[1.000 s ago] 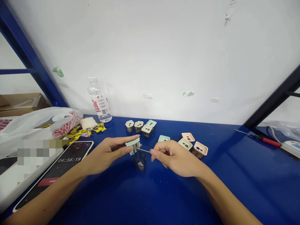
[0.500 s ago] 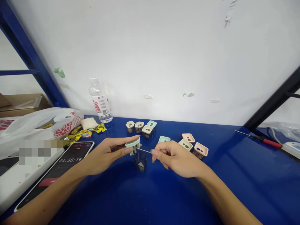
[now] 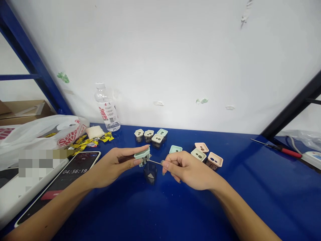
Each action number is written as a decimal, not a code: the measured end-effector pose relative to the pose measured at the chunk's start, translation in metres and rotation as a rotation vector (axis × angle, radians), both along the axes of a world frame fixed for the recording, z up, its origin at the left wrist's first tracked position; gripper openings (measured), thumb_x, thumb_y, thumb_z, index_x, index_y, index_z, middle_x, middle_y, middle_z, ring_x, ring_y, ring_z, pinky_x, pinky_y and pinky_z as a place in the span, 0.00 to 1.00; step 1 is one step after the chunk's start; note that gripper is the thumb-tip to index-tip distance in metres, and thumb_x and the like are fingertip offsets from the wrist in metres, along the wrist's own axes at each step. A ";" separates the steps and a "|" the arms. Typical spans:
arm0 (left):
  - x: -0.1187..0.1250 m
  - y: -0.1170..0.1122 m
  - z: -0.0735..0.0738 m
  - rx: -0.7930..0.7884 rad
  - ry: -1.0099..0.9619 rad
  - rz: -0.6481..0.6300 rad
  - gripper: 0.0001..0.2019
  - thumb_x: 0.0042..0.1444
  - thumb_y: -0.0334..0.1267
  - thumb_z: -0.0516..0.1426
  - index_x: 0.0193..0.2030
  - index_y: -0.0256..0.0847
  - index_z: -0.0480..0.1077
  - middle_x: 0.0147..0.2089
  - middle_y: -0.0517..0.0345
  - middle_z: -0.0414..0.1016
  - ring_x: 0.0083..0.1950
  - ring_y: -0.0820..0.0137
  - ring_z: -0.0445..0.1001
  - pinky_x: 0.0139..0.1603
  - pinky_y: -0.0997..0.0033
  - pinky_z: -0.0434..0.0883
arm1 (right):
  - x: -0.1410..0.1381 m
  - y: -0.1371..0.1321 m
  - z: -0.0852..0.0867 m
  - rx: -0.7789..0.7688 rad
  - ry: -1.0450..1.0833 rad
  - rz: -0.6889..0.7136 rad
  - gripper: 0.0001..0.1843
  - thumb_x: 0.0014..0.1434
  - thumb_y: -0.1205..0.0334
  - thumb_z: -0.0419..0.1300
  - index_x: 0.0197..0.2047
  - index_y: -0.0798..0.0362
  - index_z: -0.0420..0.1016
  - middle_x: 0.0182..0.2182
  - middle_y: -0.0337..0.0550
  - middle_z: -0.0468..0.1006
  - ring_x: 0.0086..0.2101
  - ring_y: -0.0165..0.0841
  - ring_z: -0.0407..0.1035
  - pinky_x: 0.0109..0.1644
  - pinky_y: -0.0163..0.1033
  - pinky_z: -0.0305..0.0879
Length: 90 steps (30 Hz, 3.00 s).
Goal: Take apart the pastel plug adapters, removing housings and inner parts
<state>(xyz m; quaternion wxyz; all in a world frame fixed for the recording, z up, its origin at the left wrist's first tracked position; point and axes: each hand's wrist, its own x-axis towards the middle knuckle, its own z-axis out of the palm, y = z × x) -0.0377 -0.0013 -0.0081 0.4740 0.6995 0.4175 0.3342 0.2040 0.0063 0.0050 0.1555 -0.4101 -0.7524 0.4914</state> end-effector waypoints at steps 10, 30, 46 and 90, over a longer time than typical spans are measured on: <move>-0.001 0.001 -0.001 0.016 0.003 -0.007 0.22 0.58 0.40 0.58 0.60 0.44 0.66 0.58 0.61 0.71 0.60 0.64 0.68 0.63 0.66 0.63 | 0.001 0.003 -0.001 -0.043 0.010 0.005 0.22 0.64 0.44 0.52 0.34 0.57 0.71 0.17 0.32 0.62 0.16 0.21 0.51 0.19 0.28 0.47; 0.002 0.001 -0.012 0.141 0.149 -0.003 0.19 0.59 0.41 0.56 0.58 0.49 0.69 0.42 0.60 0.74 0.39 0.72 0.69 0.41 0.74 0.66 | -0.005 -0.010 -0.003 0.069 -0.160 -0.081 0.22 0.65 0.47 0.49 0.30 0.54 0.71 0.16 0.32 0.58 0.17 0.23 0.48 0.20 0.32 0.44; 0.003 0.001 -0.013 0.120 0.179 -0.009 0.19 0.61 0.42 0.55 0.59 0.52 0.68 0.47 0.62 0.74 0.44 0.70 0.70 0.47 0.72 0.66 | -0.006 -0.013 0.000 0.325 -0.341 -0.140 0.16 0.64 0.51 0.52 0.30 0.51 0.70 0.21 0.35 0.69 0.23 0.27 0.63 0.27 0.33 0.55; 0.004 0.000 -0.018 0.380 0.392 -0.075 0.23 0.66 0.39 0.47 0.67 0.42 0.56 0.59 0.52 0.68 0.58 0.66 0.67 0.60 0.65 0.62 | -0.005 -0.013 -0.001 0.238 -0.287 -0.111 0.22 0.66 0.48 0.48 0.28 0.53 0.69 0.19 0.36 0.65 0.19 0.25 0.55 0.20 0.31 0.49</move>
